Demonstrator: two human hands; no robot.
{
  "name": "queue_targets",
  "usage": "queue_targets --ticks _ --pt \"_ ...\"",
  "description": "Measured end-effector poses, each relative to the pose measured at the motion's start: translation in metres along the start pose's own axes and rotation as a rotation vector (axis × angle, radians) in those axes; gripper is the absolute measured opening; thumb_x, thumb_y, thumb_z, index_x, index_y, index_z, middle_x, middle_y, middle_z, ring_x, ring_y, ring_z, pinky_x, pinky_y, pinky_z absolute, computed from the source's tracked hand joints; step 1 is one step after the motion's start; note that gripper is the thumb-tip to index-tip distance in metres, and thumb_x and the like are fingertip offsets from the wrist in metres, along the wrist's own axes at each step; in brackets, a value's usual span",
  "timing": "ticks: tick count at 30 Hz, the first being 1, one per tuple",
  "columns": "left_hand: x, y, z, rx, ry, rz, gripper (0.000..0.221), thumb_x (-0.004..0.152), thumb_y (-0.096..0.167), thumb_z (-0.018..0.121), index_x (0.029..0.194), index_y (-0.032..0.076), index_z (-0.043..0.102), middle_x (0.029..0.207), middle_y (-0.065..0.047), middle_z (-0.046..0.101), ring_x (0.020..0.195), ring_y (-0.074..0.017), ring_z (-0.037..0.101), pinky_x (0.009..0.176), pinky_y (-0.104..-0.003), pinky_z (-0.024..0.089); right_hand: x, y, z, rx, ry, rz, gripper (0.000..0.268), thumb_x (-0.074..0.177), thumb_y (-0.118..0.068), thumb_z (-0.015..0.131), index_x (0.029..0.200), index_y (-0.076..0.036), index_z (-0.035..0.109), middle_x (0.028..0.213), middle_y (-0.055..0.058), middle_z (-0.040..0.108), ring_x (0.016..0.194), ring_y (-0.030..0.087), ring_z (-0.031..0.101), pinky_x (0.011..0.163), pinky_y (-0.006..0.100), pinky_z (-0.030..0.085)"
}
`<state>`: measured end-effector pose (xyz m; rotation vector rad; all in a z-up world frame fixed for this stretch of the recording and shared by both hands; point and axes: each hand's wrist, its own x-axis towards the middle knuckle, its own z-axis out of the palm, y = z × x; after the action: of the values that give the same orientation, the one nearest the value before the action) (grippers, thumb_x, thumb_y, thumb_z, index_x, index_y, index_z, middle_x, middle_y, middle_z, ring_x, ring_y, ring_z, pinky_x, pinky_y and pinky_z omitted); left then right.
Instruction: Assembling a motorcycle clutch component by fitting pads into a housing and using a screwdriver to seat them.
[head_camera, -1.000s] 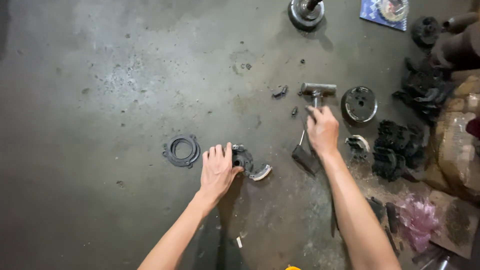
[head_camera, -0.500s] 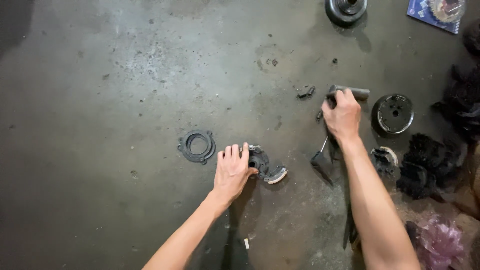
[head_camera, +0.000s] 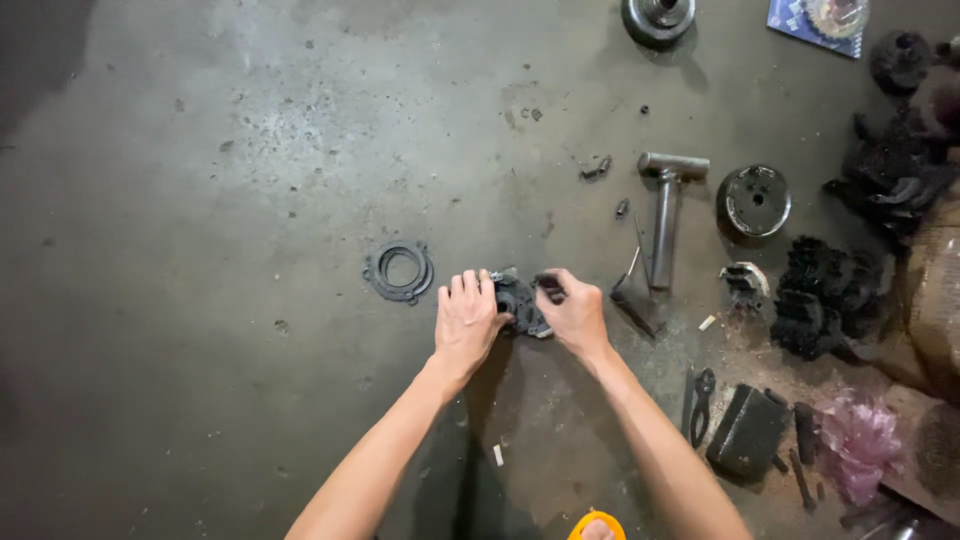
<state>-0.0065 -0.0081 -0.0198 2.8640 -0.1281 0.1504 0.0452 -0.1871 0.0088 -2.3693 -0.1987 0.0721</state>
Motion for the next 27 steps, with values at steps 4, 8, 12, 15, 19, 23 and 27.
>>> queue_targets --ticks 4,8,12,15,19,23,27 --pt "-0.001 0.001 0.004 0.040 0.018 0.005 0.099 0.056 0.056 0.091 0.125 -0.007 0.059 0.095 -0.014 0.051 0.084 -0.0303 0.055 0.070 -0.044 0.046 -0.003 0.003 0.006 -0.015 -0.034 -0.152 0.019 0.078 -0.014 0.081 0.096 -0.017 0.077 0.086 0.006 0.078 0.083 0.027 0.075 0.070 0.037 0.061" --pt "0.000 0.000 0.002 0.056 -0.023 -0.005 0.094 0.058 0.056 0.091 0.124 -0.004 0.059 0.096 -0.011 0.052 0.087 -0.0281 0.056 0.071 -0.043 0.046 -0.004 0.015 0.013 -0.145 -0.080 -0.314 0.020 0.078 -0.014 0.079 0.097 -0.011 0.073 0.088 0.009 0.070 0.084 0.031 0.070 0.073 0.042 0.058" --pt "0.001 0.002 -0.002 0.060 -0.024 -0.011 0.096 0.058 0.054 0.091 0.125 -0.006 0.058 0.097 -0.012 0.052 0.087 -0.0288 0.056 0.072 -0.042 0.046 -0.005 0.008 0.010 -0.206 -0.114 -0.289 0.020 0.081 -0.018 0.077 0.097 -0.009 0.071 0.087 0.008 0.065 0.087 0.030 0.068 0.074 0.042 0.057" --pt "0.000 0.003 -0.004 0.055 -0.027 -0.008 0.094 0.060 0.054 0.091 0.124 -0.006 0.058 0.097 -0.012 0.052 0.087 -0.0292 0.056 0.072 -0.043 0.046 -0.005 0.005 0.006 -0.227 -0.111 -0.324 0.018 0.083 -0.022 0.077 0.099 -0.015 0.074 0.086 0.003 0.064 0.084 0.027 0.066 0.076 0.038 0.056" --pt "0.001 0.002 -0.009 0.055 -0.031 -0.003 0.093 0.060 0.053 0.091 0.124 -0.005 0.059 0.096 -0.011 0.053 0.087 -0.0277 0.056 0.070 -0.041 0.046 -0.006 0.012 0.007 -0.217 -0.128 -0.297 0.017 0.084 -0.023 0.076 0.099 -0.014 0.073 0.088 0.005 0.064 0.086 0.030 0.065 0.075 0.042 0.054" --pt "0.001 0.002 -0.003 0.052 -0.033 -0.009 0.092 0.060 0.053 0.091 0.124 -0.005 0.059 0.096 -0.011 0.053 0.087 -0.0281 0.057 0.071 -0.042 0.046 -0.007 0.024 0.014 -0.267 -0.133 -0.293 0.019 0.082 -0.023 0.078 0.099 -0.016 0.072 0.086 0.004 0.063 0.086 0.028 0.065 0.075 0.042 0.053" --pt "0.001 0.002 -0.001 0.049 -0.020 -0.012 0.094 0.058 0.053 0.091 0.124 -0.005 0.059 0.096 -0.012 0.053 0.087 -0.0294 0.056 0.071 -0.043 0.046 -0.006 0.025 0.015 -0.303 -0.151 -0.293 0.024 0.080 -0.027 0.078 0.101 -0.015 0.071 0.086 0.004 0.061 0.085 0.029 0.065 0.073 0.043 0.053"
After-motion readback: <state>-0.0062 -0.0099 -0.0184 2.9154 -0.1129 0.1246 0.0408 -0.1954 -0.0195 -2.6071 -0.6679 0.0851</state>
